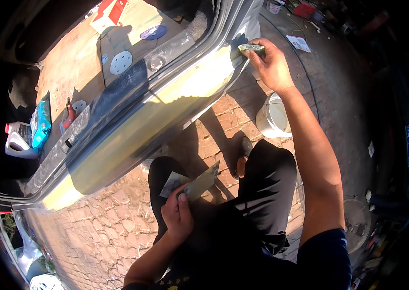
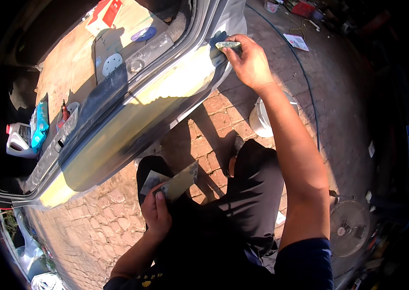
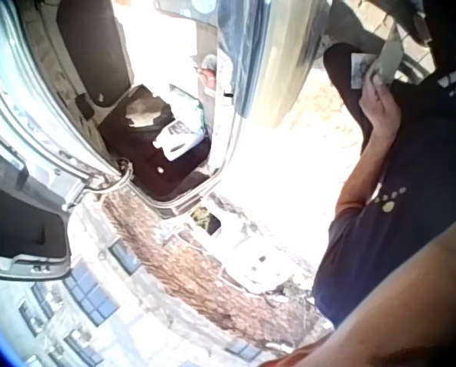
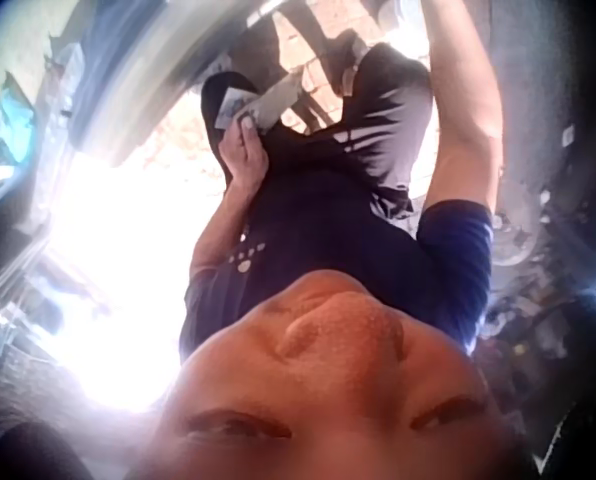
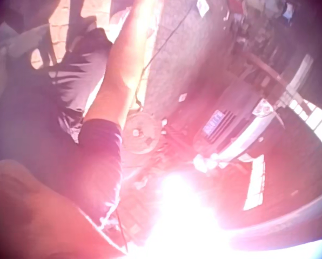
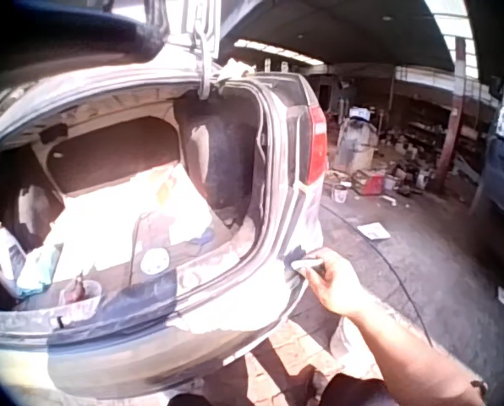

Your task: The person applies body filler to the rear quarter panel of a car by hand and with a scraper, then uses a small sanding block to smooth the applied material.

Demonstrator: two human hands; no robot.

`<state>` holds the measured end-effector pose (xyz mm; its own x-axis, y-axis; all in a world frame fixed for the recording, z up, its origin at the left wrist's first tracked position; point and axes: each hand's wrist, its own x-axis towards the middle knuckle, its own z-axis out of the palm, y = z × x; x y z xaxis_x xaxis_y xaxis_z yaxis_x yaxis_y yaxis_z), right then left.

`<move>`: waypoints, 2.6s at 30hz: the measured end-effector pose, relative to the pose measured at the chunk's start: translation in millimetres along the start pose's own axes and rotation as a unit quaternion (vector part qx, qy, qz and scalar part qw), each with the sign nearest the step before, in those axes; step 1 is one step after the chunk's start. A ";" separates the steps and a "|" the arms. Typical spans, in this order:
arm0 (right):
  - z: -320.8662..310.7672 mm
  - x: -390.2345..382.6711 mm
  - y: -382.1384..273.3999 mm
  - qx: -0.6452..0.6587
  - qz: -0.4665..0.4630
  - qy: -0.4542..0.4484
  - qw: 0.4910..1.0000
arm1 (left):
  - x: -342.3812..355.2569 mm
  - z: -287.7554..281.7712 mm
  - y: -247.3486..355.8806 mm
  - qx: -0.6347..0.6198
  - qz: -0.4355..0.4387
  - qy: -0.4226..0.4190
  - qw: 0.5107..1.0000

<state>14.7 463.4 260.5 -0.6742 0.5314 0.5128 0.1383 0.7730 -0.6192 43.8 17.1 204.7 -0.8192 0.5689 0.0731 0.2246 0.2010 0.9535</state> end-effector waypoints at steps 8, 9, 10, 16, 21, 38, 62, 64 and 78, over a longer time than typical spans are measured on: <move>15.5 16.6 7.1 -0.079 -0.099 0.132 0.983 | -0.2 8.7 8.1 0.016 -0.005 0.007 1.000; 15.8 17.8 7.9 -0.075 -0.085 0.137 0.984 | -0.1 9.7 8.2 0.012 -0.003 0.010 1.000; 16.7 18.0 8.4 -0.072 -0.066 0.135 0.986 | 0.5 10.8 8.1 0.014 -0.004 0.008 1.000; 14.5 31.3 8.9 -0.126 -0.137 0.185 0.965 | 2.3 12.8 7.1 0.019 -0.017 0.012 1.000; 14.3 41.8 2.1 -0.191 -0.163 0.187 0.950 | 3.1 17.5 6.5 0.008 -0.021 0.006 1.000; 2.2 55.6 -13.7 -0.282 -0.203 0.206 0.915 | 0.1 13.3 5.4 -0.001 -0.045 -0.022 0.999; 1.3 44.2 -18.2 -0.257 -0.199 0.189 0.927 | -1.9 8.2 4.3 0.006 -0.038 -0.031 0.999; -2.5 56.2 -18.1 -0.259 -0.188 0.216 0.923 | -1.7 7.8 3.4 0.006 -0.035 -0.034 0.999; -7.9 59.1 -5.5 -0.191 -0.171 0.213 0.943 | -3.7 8.0 0.6 -0.008 -0.046 -0.036 0.998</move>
<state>-20.2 493.3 299.0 -0.3850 0.2569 0.8864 0.2716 0.9495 -0.1572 51.2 21.5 202.7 -0.7953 0.6052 -0.0361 0.1416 0.2434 0.9595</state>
